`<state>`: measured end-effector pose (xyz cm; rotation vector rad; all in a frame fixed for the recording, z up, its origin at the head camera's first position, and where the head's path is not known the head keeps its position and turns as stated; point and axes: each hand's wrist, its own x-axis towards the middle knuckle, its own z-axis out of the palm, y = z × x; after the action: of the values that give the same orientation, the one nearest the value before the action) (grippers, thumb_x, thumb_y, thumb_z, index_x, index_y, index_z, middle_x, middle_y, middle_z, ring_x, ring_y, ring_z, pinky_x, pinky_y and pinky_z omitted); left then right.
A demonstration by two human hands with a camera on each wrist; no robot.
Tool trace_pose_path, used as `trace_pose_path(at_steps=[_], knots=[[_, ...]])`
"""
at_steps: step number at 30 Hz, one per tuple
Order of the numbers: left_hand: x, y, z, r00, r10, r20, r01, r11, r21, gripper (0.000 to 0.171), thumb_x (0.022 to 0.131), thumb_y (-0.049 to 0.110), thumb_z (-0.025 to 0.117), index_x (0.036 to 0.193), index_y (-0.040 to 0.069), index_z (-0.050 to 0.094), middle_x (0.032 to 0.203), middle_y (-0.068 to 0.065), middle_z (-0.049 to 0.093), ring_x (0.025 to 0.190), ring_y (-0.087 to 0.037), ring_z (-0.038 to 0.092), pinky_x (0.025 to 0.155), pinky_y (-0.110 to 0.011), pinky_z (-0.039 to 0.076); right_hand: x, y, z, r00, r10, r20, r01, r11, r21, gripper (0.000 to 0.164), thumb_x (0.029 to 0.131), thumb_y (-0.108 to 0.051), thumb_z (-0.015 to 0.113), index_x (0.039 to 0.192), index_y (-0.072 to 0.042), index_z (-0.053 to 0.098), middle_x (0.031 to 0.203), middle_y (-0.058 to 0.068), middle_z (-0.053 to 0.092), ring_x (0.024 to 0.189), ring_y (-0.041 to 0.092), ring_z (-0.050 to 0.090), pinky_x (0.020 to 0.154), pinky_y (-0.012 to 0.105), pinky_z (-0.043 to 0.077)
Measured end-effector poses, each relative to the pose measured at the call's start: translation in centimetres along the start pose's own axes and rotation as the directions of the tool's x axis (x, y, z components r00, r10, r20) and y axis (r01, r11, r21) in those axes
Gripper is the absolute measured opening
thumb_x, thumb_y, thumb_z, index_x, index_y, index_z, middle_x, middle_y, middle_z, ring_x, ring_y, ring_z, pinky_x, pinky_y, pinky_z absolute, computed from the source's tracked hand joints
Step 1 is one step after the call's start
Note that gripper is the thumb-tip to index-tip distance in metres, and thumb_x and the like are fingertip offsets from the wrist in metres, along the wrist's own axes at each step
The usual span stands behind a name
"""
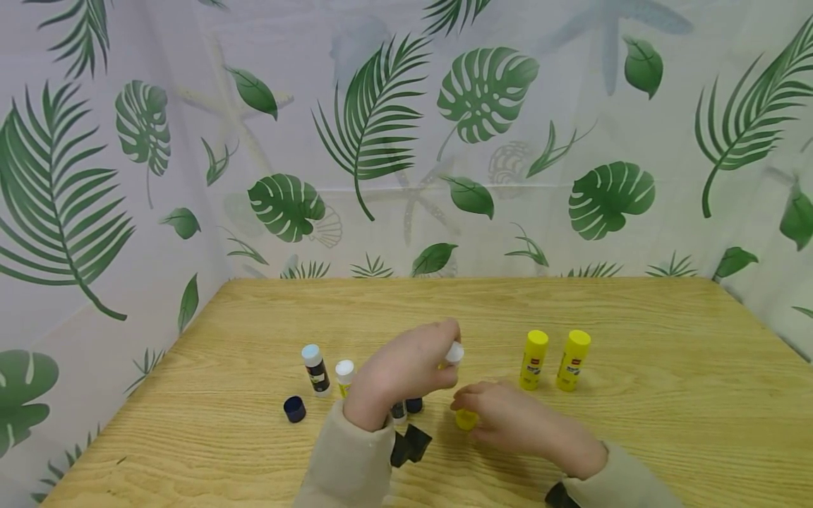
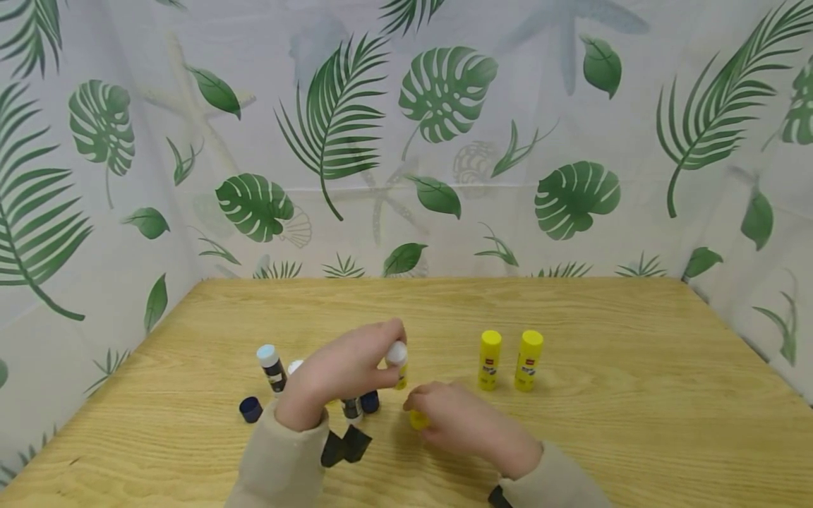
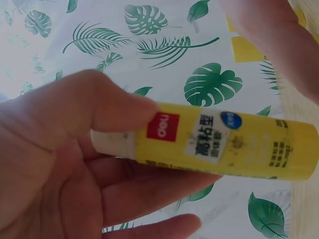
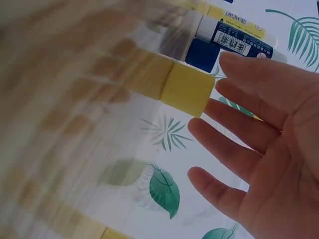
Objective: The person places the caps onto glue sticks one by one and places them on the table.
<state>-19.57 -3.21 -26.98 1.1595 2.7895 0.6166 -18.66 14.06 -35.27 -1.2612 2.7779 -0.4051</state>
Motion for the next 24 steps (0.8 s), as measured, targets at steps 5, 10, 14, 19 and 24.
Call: trace_pose_path(at_steps=[5, 10, 14, 19, 24], knots=[[0.16, 0.02, 0.02, 1.000, 0.020, 0.010, -0.020, 1.000, -0.011, 0.014, 0.080, 0.003, 0.061, 0.090, 0.005, 0.051, 0.075, 0.002, 0.051, 0.062, -0.010, 0.045, 0.059, -0.019, 0.039, 0.01, -0.01, 0.15, 1.000, -0.008, -0.001, 0.008, 1.000, -0.010, 0.029, 0.071, -0.010, 0.072, 0.098, -0.004, 0.062, 0.094, 0.005, 0.061, 0.083, 0.015, 0.057, 0.067, 0.031, 0.046], [0.35, -0.04, 0.07, 0.999, 0.049, -0.019, -0.049, 0.999, 0.009, 0.014, 0.078, 0.001, 0.061, 0.088, 0.006, 0.051, 0.071, 0.003, 0.047, 0.059, -0.010, 0.041, 0.054, -0.019, 0.035, -0.06, -0.01, 0.13, 1.000, -0.007, -0.004, 0.007, 1.000, 0.001, 0.029, 0.071, -0.009, 0.071, 0.097, -0.004, 0.063, 0.092, 0.003, 0.060, 0.082, 0.015, 0.057, 0.067, 0.031, 0.046], [0.43, -0.11, 0.14, 0.996, 0.072, -0.049, -0.071, 0.997, 0.019, 0.015, 0.078, 0.003, 0.062, 0.088, 0.008, 0.052, 0.073, 0.004, 0.049, 0.061, -0.011, 0.044, 0.056, -0.019, 0.037, -0.17, 0.01, 0.02, 1.000, 0.004, 0.001, -0.004, 1.000, 0.029, 0.028, 0.069, -0.007, 0.072, 0.096, -0.004, 0.063, 0.089, 0.002, 0.059, 0.079, 0.014, 0.057, 0.066, 0.029, 0.046], [0.42, -0.10, 0.24, 0.994, 0.084, -0.065, -0.084, 0.996, 0.008, 0.019, 0.080, 0.007, 0.063, 0.090, 0.010, 0.048, 0.077, 0.003, 0.052, 0.063, -0.009, 0.047, 0.058, -0.018, 0.039, -0.29, 0.07, -0.08, 1.000, 0.026, 0.014, -0.027, 0.997, 0.070, 0.027, 0.068, -0.003, 0.071, 0.094, -0.003, 0.064, 0.086, 0.002, 0.058, 0.075, 0.012, 0.056, 0.063, 0.025, 0.046], [0.32, -0.03, 0.32, 0.991, 0.090, -0.100, -0.093, 0.996, -0.019, 0.023, 0.080, 0.012, 0.065, 0.093, 0.009, 0.046, 0.079, 0.001, 0.056, 0.060, -0.007, 0.049, 0.059, -0.017, 0.040, -0.38, 0.01, -0.22, 0.997, 0.067, 0.037, -0.070, 0.993, 0.091, 0.027, 0.067, -0.002, 0.071, 0.093, -0.003, 0.063, 0.083, 0.001, 0.058, 0.073, 0.012, 0.056, 0.061, 0.024, 0.045]])
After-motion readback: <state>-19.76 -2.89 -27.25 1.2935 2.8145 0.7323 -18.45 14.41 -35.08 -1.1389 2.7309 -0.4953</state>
